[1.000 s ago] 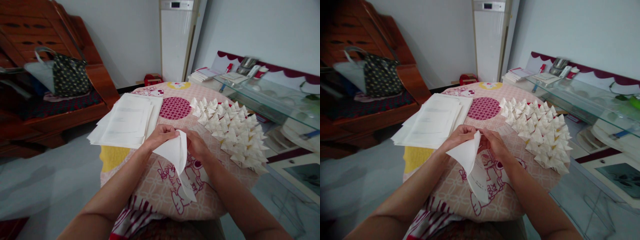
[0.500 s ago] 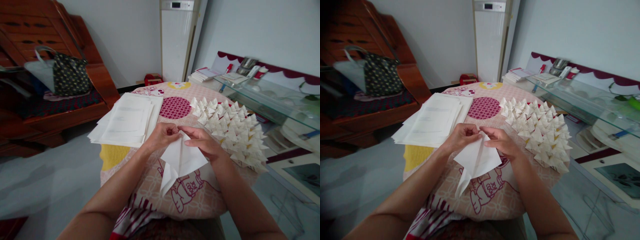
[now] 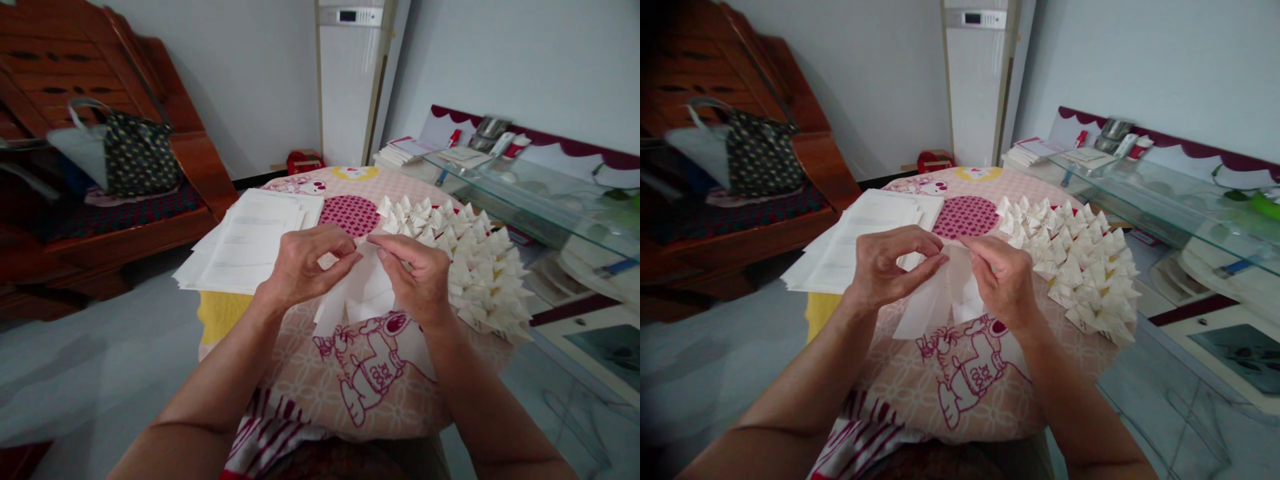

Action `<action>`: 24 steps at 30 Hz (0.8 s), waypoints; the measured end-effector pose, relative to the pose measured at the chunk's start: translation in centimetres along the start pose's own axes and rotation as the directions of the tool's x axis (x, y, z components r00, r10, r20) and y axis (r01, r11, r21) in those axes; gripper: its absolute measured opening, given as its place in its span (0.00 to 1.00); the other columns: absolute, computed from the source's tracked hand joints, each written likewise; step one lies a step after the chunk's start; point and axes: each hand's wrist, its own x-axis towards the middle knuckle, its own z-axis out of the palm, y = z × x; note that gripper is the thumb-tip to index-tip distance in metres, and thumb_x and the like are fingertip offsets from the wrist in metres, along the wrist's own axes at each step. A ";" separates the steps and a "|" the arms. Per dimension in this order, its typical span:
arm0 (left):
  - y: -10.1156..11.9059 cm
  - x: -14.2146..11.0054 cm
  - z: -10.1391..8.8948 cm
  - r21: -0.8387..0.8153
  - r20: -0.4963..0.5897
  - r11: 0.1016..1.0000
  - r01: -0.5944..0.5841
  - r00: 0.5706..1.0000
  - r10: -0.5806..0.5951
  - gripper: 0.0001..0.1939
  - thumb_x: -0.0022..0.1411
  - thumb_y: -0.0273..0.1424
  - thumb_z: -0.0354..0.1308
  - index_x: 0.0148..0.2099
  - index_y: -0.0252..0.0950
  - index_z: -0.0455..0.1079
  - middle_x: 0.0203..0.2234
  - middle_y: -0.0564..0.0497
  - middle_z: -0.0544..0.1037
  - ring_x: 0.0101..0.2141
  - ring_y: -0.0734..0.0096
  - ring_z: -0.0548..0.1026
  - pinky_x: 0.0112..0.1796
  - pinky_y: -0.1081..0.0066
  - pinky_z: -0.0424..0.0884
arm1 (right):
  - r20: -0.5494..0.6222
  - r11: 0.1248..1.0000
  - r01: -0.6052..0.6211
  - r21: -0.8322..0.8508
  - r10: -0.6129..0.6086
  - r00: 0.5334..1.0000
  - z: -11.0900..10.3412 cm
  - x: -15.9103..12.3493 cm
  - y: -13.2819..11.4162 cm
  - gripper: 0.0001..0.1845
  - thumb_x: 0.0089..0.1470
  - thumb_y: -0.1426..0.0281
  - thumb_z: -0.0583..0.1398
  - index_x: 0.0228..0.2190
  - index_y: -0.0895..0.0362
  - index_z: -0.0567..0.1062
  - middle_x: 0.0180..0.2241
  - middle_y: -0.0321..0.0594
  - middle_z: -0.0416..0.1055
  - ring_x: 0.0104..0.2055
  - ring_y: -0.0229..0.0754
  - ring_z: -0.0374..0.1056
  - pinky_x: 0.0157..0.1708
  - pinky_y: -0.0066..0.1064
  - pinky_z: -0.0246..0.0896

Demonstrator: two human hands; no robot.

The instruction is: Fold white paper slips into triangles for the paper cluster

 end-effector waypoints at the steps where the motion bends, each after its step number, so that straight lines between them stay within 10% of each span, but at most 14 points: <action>1: 0.0 -0.1 0.2 0.028 -0.030 0.999 -0.023 0.999 0.024 0.08 0.65 0.30 0.61 0.32 0.36 0.73 0.28 0.51 0.81 0.31 0.74 0.79 0.34 0.75 0.74 | -0.051 0.996 0.078 -0.051 -0.081 0.995 0.4 -0.2 0.0 0.16 0.64 0.71 0.57 0.47 0.53 0.83 0.44 0.44 0.81 0.48 0.47 0.77 0.50 0.43 0.75; 8: 1.3 -1.5 1.2 0.136 -0.152 0.990 -0.030 0.987 0.051 0.02 0.64 0.28 0.62 0.37 0.37 0.74 0.32 0.52 0.83 0.34 0.73 0.81 0.38 0.74 0.78 | -0.130 0.907 0.302 -0.294 -0.351 0.927 1.5 -1.7 -0.4 0.21 0.65 0.75 0.56 0.56 0.52 0.76 0.51 0.47 0.78 0.53 0.49 0.76 0.52 0.46 0.76; 24: 4.1 -2.6 0.6 0.096 -0.319 0.988 0.118 0.944 -0.081 0.04 0.64 0.27 0.61 0.40 0.35 0.76 0.30 0.51 0.83 0.28 0.75 0.79 0.35 0.75 0.78 | -0.115 0.858 0.406 -0.314 -0.459 0.881 2.0 -1.5 -2.9 0.21 0.64 0.77 0.57 0.55 0.56 0.78 0.47 0.50 0.80 0.49 0.49 0.78 0.49 0.43 0.78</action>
